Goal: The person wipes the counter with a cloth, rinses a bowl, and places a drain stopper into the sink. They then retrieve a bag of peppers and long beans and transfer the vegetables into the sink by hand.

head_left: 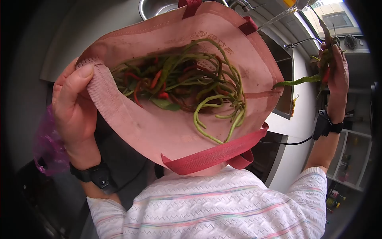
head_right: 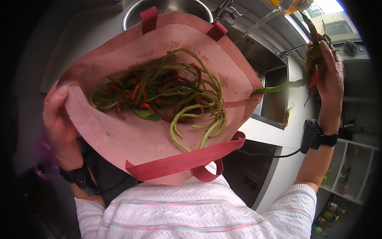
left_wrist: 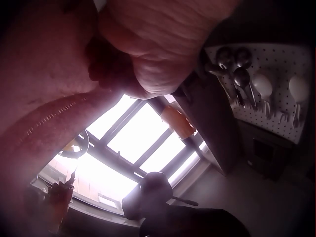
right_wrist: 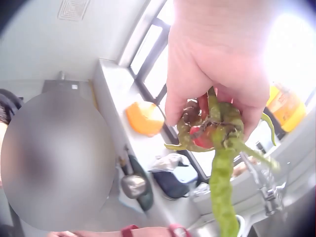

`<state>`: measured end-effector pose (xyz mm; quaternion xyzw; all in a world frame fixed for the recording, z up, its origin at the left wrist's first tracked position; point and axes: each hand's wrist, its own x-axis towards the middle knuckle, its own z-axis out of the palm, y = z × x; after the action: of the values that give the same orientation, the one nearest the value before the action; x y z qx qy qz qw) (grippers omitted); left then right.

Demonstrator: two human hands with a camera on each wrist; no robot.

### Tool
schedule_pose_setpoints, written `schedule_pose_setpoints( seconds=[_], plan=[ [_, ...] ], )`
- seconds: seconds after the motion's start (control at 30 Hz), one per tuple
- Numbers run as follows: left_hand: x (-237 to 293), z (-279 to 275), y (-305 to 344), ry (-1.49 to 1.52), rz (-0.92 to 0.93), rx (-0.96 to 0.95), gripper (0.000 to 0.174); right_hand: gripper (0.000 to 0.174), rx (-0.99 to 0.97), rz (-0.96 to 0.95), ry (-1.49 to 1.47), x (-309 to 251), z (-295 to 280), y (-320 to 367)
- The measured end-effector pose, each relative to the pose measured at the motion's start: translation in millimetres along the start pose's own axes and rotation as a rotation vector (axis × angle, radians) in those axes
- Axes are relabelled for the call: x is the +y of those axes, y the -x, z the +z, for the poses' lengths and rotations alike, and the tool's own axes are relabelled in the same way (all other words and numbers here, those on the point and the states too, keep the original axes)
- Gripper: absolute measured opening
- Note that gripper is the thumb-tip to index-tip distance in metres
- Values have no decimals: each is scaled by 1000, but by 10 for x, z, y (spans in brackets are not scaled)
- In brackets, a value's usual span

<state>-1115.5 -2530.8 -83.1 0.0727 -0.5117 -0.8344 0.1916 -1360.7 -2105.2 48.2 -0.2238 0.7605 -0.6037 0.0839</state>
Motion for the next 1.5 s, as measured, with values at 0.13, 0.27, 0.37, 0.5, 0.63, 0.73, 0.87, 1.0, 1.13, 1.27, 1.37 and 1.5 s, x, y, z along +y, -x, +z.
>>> schedule_pose_setpoints(
  seconds=[0.13, 0.27, 0.37, 0.5, 0.63, 0.73, 0.87, 1.0, 1.13, 1.27, 1.37, 1.5],
  plan=[
    [-1, -14, -5, 1, -7, -48, 31, 35, 57, 95, -312, 291, -535, -105],
    [-16, -12, 11, -3, 14, -32, 32, 37, 317, 155, -162, 372, -665, -98],
    [-7, -25, 2, 15, -4, -78, 32, 36, 212, 327, 657, 340, -484, -82],
    [-25, -34, -11, -1, 6, -32, 32, 28, 109, -80, 728, -5, 497, -10],
    [-42, -63, -34, -5, 6, -40, 33, 32, -738, 47, 936, -23, 1918, 238],
    [-32, 10, -12, -3, 20, -8, 32, 30, -990, -69, 1502, 698, 2290, 222],
    [1, 50, 20, 10, 41, -5, 31, 25, -1076, -17, 1595, 1128, 2380, 241],
    [18, -14, 41, 26, -10, -10, 29, 21, -963, -22, 1541, 1078, 2333, 190],
    [20, 9, 26, 15, -12, -32, 29, 17, -978, 2, 1302, 553, 2201, 50],
    [9, -4, -2, 3, -20, -31, 30, 17, -841, 462, 432, 40, 1959, -101],
    [6, -1, 2, -4, -11, -22, 31, 14, -685, 453, 123, -271, 1592, -49],
    [-3, -29, 4, 14, -13, -24, 34, 15, -475, 166, -35, -550, 838, 141]
  ],
)
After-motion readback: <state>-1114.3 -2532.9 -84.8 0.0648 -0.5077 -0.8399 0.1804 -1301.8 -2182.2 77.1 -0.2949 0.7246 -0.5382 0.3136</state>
